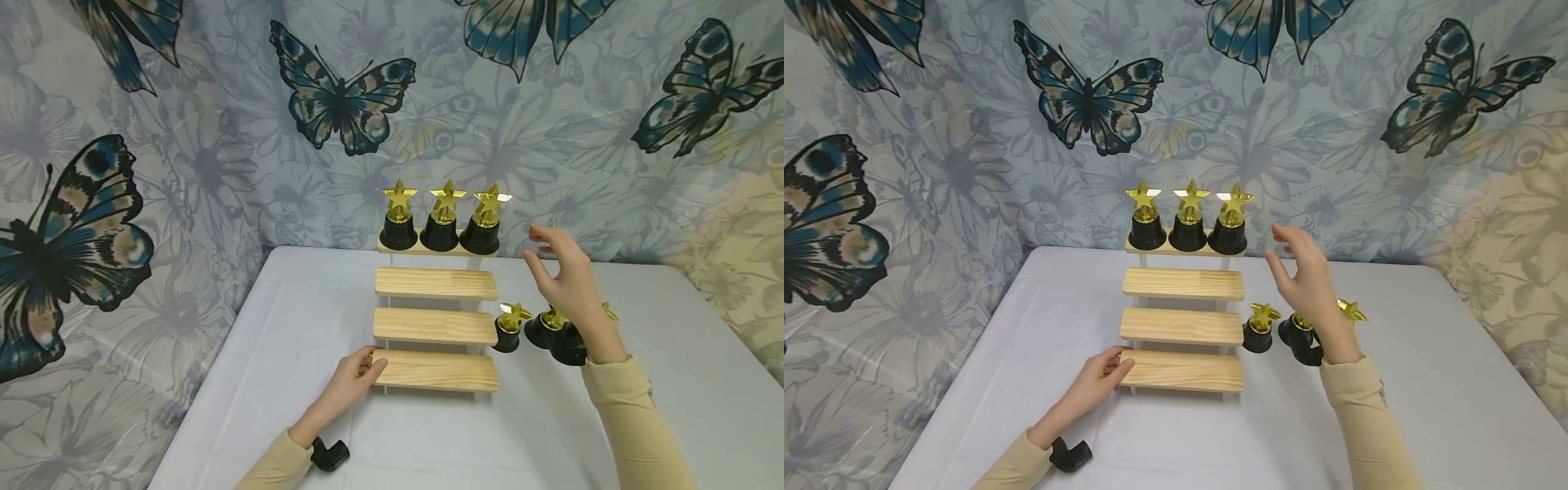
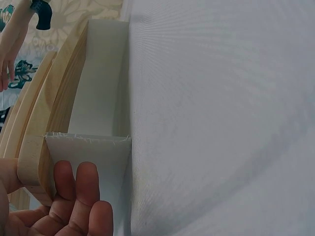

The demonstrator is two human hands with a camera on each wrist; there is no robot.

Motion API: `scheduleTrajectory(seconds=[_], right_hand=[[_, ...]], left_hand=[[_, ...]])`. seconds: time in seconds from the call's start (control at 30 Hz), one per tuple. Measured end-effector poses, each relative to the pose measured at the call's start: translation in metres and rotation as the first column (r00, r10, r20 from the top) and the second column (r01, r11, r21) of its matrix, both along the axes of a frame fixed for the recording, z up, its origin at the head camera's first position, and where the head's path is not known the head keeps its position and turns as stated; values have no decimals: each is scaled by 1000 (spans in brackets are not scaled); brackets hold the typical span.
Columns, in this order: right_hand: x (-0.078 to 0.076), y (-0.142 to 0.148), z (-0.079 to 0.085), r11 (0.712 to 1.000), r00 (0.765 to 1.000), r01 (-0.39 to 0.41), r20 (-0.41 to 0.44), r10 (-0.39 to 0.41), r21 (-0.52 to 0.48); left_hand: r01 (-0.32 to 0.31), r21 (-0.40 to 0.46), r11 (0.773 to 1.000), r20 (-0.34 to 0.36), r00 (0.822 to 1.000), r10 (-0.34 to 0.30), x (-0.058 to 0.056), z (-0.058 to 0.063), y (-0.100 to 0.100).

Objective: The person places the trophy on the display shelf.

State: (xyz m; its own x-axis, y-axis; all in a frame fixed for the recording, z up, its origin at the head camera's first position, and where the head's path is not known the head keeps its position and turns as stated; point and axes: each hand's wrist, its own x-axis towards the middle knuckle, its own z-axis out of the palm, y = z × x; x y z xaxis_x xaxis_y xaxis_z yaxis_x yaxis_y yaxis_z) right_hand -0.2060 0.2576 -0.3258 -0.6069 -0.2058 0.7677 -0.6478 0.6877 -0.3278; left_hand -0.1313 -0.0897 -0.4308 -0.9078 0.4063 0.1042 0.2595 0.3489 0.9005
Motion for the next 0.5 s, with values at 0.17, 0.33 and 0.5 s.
scheduleTrajectory(seconds=[0.17, 0.33, 0.5], right_hand=[[8, 3, -18, 1000, 1000, 4, 17, -4, 8], [14, 8, -31, 1000, 1000, -8, 31, 8, 12], [19, 12, -44, 1000, 998, -5, 68, 3, 30]], left_hand=[[-9, 1, 1000, 4, 1000, 9, 0, 0, 0], [-6, 1, 1000, 6, 1000, 6, 0, 0, 0], [-11, -5, 1000, 18, 1000, 11, 1, 2, 1]])
